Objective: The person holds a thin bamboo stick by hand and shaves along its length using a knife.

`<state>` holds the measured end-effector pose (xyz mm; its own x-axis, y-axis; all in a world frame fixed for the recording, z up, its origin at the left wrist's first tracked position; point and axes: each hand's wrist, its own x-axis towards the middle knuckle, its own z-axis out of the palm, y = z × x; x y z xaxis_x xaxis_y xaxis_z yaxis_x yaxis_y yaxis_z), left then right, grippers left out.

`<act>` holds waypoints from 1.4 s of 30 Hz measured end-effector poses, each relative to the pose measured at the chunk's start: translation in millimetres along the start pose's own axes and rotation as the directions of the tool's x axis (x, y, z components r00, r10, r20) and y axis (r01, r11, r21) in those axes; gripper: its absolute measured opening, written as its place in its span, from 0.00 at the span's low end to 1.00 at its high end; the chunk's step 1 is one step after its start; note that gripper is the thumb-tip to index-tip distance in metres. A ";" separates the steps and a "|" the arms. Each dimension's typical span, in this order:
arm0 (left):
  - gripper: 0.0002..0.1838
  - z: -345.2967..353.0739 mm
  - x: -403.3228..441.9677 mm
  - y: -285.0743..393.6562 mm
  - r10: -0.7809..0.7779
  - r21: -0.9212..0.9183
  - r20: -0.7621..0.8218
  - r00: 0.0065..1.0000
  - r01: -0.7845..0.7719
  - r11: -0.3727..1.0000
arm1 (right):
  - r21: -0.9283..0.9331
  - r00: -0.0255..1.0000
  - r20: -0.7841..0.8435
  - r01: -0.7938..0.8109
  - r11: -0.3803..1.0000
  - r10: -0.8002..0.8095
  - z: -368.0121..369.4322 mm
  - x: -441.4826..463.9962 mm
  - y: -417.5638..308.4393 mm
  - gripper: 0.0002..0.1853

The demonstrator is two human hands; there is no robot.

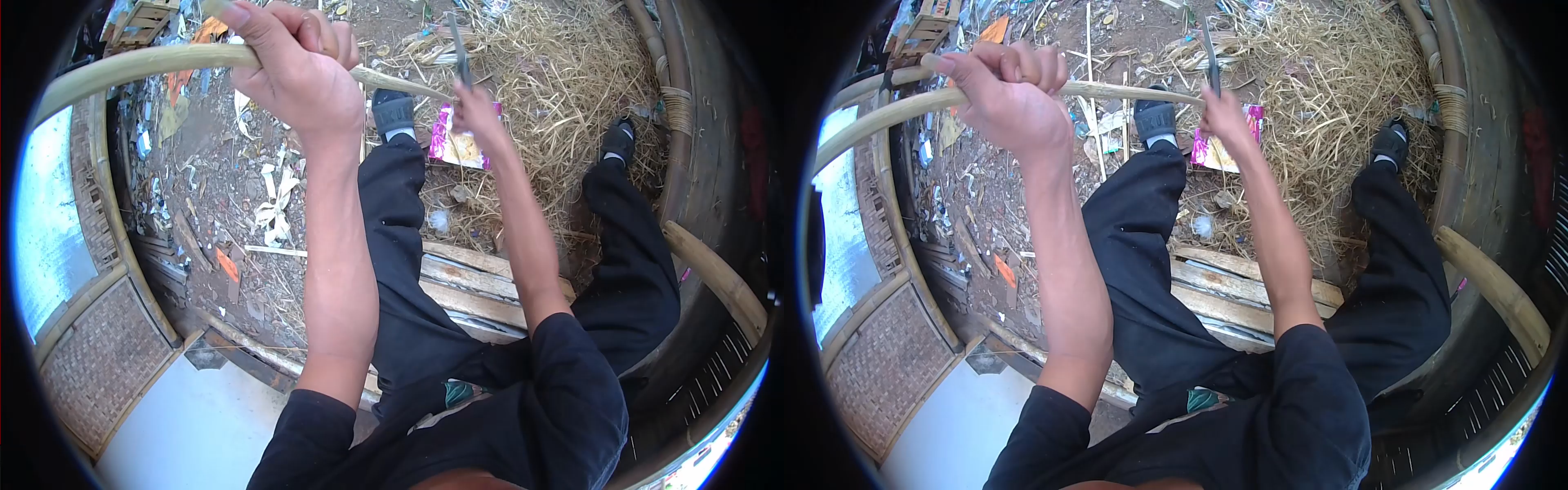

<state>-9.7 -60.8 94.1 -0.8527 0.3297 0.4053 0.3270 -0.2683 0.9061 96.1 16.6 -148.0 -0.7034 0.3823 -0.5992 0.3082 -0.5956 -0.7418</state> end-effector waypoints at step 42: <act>0.31 13.5 -3.3 2.1 -0.005 -0.009 -0.058 0.998 0.005 1.000 | -0.780 0.957 -0.277 -0.275 0.562 0.083 -22.1 -2.9 197.6 0.24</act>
<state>-0.7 -50.2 96.4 -0.8768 0.2777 0.3927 0.3193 -0.2744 0.9070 173.3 -86.6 -299.5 -0.4698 0.5122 -0.7190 0.8663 0.1109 -0.4870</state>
